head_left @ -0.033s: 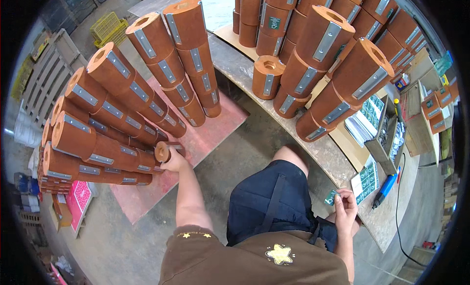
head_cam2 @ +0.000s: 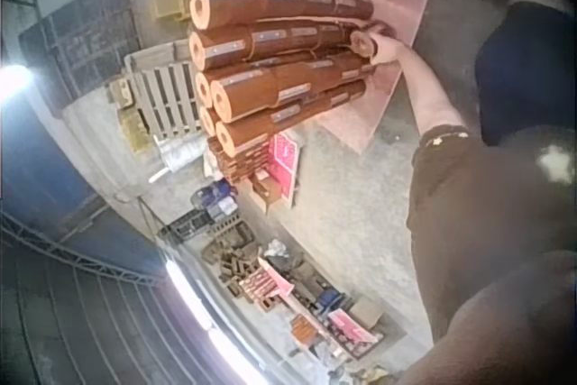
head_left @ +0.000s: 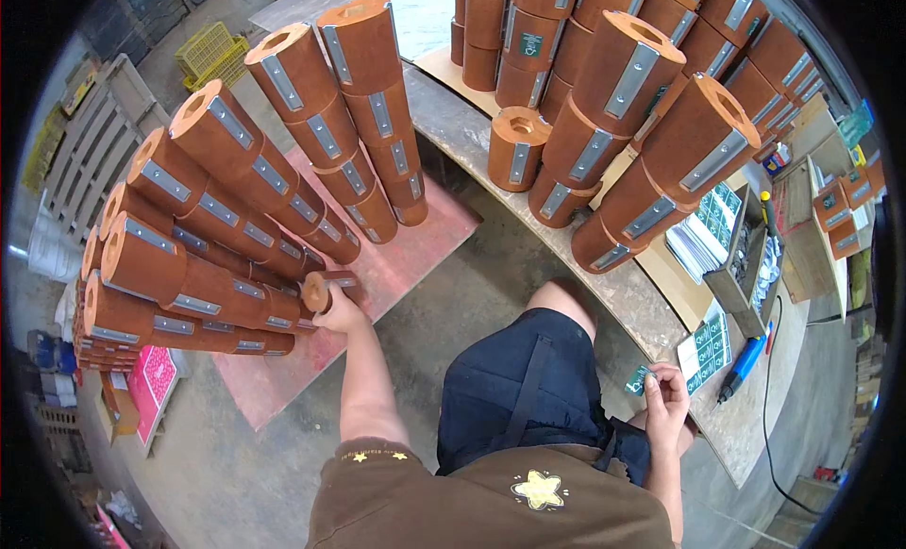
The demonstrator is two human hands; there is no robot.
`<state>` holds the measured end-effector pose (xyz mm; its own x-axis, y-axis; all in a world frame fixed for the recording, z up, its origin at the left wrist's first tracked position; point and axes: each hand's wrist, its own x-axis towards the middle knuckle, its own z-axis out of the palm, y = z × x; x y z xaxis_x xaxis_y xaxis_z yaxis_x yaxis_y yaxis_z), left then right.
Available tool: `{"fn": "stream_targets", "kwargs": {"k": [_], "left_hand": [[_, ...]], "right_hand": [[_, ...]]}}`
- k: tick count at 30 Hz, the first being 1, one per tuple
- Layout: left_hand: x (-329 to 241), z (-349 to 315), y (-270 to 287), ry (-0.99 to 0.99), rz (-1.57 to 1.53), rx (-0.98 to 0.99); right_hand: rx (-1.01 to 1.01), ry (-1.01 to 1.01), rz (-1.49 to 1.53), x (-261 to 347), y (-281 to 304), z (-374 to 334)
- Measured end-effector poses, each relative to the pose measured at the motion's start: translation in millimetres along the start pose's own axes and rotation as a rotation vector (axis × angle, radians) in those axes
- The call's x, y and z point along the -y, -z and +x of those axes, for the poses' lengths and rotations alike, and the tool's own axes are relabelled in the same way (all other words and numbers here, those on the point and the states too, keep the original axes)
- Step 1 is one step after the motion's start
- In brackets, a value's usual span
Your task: Applying product labels to wooden cylindrical furniture components at a workbench.
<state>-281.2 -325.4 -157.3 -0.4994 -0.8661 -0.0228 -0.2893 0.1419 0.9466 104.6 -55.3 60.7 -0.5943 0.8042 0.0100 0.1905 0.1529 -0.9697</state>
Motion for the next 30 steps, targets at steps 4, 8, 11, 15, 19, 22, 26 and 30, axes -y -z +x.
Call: {"fn": "stream_targets", "kwargs": {"k": [4,8,11,15,19,22,26,30], "left_hand": [[9.6,-15.2,34.2,0.354,-0.768,0.852],[-44.9,-85.0,80.9,0.654,-0.808,1.334],[-87.6,-143.7,111.8,0.802,-0.621,1.588],[-114.8,-208.5,140.6,1.014,-0.613,1.970],[-140.4,-248.1,165.8,0.864,-0.466,2.142],[-152.6,-261.4,175.1,0.669,-0.384,2.208],[-155.1,-265.6,183.7,0.571,-0.392,2.241],[-155.5,-265.7,192.8,0.387,-0.457,2.256]], "right_hand": [[0.030,0.007,-0.022,2.1,-3.5,4.8],[0.093,-0.007,0.060,19.0,-10.1,10.3],[0.206,0.021,0.218,35.7,-18.1,21.1],[0.432,0.007,0.361,59.1,-27.2,29.6],[0.413,-0.239,0.348,61.5,-29.4,25.5],[0.306,-0.142,0.285,50.1,-19.8,22.2],[0.276,-0.066,0.119,49.7,-13.1,19.0],[0.265,-0.089,0.151,50.9,-9.6,16.0]]}}
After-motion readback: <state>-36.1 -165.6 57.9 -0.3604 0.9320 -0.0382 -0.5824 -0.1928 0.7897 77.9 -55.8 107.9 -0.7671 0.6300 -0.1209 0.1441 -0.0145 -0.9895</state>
